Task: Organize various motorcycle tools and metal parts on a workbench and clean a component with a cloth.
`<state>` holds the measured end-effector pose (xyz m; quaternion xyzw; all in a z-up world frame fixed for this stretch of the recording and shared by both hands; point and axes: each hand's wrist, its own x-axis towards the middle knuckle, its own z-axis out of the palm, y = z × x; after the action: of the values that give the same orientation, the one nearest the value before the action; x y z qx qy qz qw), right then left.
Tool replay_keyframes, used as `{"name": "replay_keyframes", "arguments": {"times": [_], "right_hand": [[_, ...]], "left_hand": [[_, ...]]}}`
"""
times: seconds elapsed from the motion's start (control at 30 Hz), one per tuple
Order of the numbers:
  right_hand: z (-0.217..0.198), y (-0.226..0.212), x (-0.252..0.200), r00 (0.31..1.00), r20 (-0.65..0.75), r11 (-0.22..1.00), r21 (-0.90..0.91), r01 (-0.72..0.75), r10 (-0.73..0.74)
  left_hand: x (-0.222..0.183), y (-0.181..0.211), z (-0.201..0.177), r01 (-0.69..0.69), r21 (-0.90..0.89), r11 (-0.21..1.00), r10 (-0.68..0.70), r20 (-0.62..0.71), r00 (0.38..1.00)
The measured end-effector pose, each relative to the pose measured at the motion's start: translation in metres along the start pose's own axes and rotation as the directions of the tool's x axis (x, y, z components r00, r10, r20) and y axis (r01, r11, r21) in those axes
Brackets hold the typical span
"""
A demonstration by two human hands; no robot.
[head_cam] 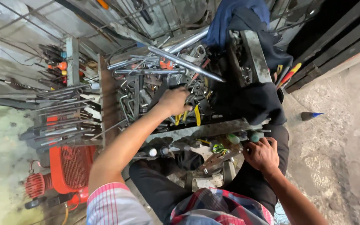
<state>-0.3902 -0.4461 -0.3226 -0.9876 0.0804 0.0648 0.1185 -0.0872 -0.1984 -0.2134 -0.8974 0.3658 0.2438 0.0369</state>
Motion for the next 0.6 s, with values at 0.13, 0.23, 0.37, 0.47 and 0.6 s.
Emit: {"name": "replay_keyframes", "arguments": {"times": [0.13, 0.23, 0.37, 0.47, 0.6], "right_hand": [[-0.002, 0.001, -0.005, 0.998, -0.065, 1.000, 0.008, -0.006, 0.006], [-0.002, 0.003, -0.006, 0.995, -0.093, 0.999, 0.039, 0.026, -0.023], [0.008, 0.007, -0.009, 0.991, -0.126, 0.998, 0.039, 0.040, -0.034], [0.013, 0.011, -0.016, 0.993, -0.108, 0.998, -0.022, 0.053, -0.055], [0.031, 0.017, -0.013, 0.984, -0.175, 0.999, 0.030, 0.043, -0.037]], "left_hand": [[0.001, -0.009, 0.004, 0.015, -0.070, 0.997, -0.020, -0.064, 0.998], [-0.001, -0.020, -0.002, -0.044, -0.124, 0.991, 0.025, -0.150, 0.988], [-0.016, -0.039, -0.032, -0.050, -0.282, 0.958, -0.038, -0.299, 0.953], [-0.040, -0.053, -0.059, -0.064, -0.421, 0.905, -0.149, -0.454, 0.878], [-0.057, -0.113, -0.125, -0.134, -0.456, 0.880, -0.295, -0.746, 0.598]]}}
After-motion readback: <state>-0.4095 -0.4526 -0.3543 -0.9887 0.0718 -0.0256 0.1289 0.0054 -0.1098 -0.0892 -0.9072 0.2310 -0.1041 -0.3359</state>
